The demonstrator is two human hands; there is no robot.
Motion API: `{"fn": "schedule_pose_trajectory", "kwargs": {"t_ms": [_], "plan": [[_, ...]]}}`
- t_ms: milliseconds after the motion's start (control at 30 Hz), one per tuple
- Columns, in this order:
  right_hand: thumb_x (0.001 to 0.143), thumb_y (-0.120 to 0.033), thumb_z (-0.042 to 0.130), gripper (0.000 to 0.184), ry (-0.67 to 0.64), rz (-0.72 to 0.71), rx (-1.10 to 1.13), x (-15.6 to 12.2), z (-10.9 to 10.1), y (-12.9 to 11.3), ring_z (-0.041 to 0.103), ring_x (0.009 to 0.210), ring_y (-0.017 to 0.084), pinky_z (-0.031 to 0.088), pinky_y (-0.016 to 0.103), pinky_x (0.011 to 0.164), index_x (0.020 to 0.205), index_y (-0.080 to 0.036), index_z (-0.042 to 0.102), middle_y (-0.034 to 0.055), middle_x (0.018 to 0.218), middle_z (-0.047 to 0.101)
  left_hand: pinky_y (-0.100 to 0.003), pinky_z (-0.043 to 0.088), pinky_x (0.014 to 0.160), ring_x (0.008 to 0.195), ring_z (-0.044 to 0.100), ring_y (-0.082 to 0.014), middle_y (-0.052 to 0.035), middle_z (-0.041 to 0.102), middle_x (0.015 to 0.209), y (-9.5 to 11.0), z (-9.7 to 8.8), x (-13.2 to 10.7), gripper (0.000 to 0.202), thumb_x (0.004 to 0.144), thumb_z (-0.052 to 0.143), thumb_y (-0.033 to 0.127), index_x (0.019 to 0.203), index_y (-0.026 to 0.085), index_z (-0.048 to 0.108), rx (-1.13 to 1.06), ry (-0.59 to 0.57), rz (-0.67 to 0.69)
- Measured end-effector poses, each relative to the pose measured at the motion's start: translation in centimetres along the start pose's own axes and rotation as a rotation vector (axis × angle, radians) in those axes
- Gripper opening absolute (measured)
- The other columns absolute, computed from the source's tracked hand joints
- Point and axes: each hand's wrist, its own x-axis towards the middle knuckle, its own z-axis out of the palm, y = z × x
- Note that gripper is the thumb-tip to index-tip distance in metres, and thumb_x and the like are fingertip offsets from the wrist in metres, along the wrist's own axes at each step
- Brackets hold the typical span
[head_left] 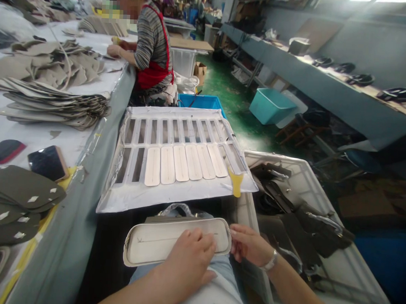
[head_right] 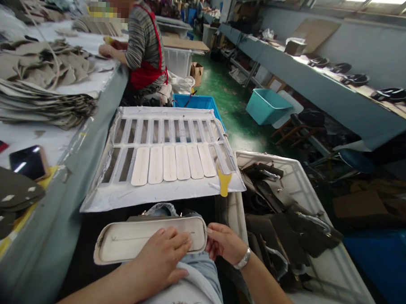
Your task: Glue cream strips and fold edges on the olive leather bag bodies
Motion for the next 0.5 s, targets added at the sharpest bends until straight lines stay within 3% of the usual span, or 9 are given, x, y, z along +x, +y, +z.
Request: {"fn": "schedule_pose_trajectory", "kwargs": {"t_ms": [167,300,500], "plan": [[0.061,-0.052,0.070,0.047,0.034,0.017,0.066,0.6,0.1,0.6,0.048,0.032,0.005,0.037,0.013,0.033,0.071,-0.018,0.040,-0.0073,0.044,0.054,-0.038,0.038,0.080,0.096,0.047,-0.0241,-0.0053,0.055,0.119,-0.3,0.0,0.0,0.052,0.077,0.057,0.051,0.118,0.020,0.051,-0.030,-0.016,-0.007],[0.067,-0.053,0.063,0.042,0.113,0.058,-0.240,0.5,1.2,-1.5,0.049,0.031,0.007,0.037,0.015,0.031,0.067,-0.017,0.041,-0.0054,0.044,0.055,-0.038,0.038,0.080,0.096,0.046,-0.0239,-0.0052,0.054,0.120,-0.7,0.2,0.1,0.053,0.077,0.057,0.051,0.119,0.020,0.050,-0.040,-0.026,0.001],[0.078,-0.038,0.053,0.027,0.165,0.153,-0.618,0.2,2.8,-4.6,0.051,0.033,0.008,0.037,0.015,0.030,0.064,-0.018,0.041,-0.0036,0.044,0.056,-0.040,0.041,0.079,0.097,0.048,-0.0275,-0.0110,0.056,0.115,0.3,-0.7,0.9,0.053,0.075,0.058,0.051,0.114,0.015,0.054,-0.008,-0.076,-0.021]]}}
